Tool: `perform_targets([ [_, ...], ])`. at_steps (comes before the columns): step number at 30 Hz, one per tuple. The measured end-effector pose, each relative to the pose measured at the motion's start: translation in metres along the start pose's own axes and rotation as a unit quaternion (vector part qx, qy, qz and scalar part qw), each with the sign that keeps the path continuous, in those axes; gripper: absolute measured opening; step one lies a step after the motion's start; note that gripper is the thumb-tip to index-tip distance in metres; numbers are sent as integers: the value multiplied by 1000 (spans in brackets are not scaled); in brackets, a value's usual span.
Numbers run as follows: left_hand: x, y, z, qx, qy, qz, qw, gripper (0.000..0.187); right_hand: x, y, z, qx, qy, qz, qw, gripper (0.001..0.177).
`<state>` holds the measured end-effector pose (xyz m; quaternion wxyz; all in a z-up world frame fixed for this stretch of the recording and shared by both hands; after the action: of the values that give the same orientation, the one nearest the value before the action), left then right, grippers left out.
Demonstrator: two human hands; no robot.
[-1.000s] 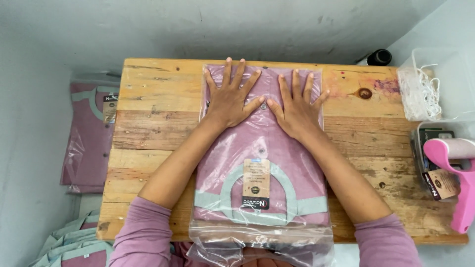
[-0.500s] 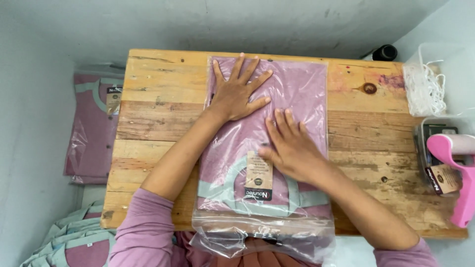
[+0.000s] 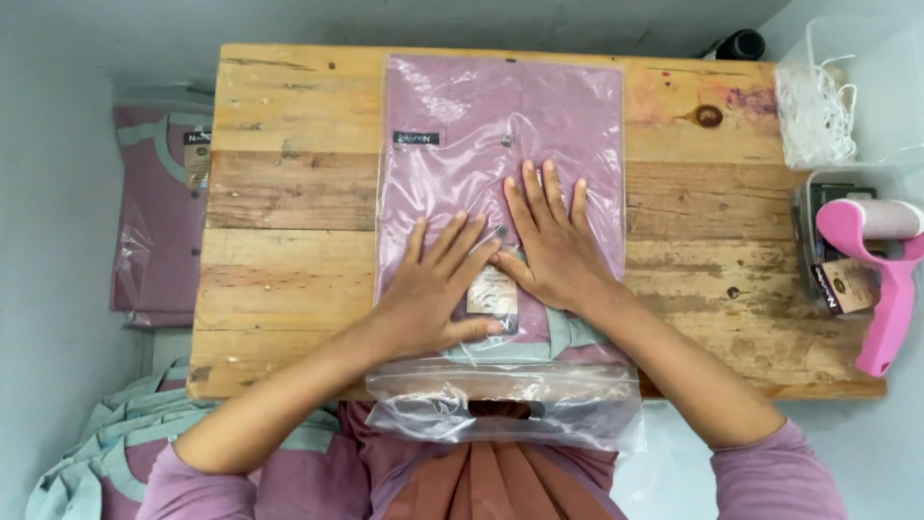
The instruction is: The person removes a folded shirt from a plastic bag, spreads it out on a wooden table, and uses a lint roller to remove lint from the sleeves and torso of the shirt.
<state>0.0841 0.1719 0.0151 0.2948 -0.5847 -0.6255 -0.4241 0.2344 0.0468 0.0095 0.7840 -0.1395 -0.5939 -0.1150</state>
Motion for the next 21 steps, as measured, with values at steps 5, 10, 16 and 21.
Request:
perform_targets([
  [5, -6, -11, -7, -3, 59, 61, 996, 116, -11, -14, -4, 33, 29, -18, 999, 87],
  [10, -6, -12, -9, 3, 69, 74, 995, 121, -7, -86, 29, 71, 37, -26, 996, 76],
  [16, -20, -29, -49, 16, 170, 69, 983, 94, -24, -103, 31, 49, -37, -114, 992, 77],
  [21, -41, -46, -76, -15, 129, 4, 992, 66, -25, -102, 34, 62, -57, -142, 986, 77],
])
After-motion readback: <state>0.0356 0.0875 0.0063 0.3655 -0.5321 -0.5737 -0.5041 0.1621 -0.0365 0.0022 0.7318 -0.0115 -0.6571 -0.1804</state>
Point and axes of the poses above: each hand's wrist, its own y-axis towards the middle knuckle, its own x-axis out of the back of the hand, z = x × y, the point moved 3 cm from there along y, towards the middle knuckle, and after that the axes turned 2 degrees about z, right-handed, at the moved point
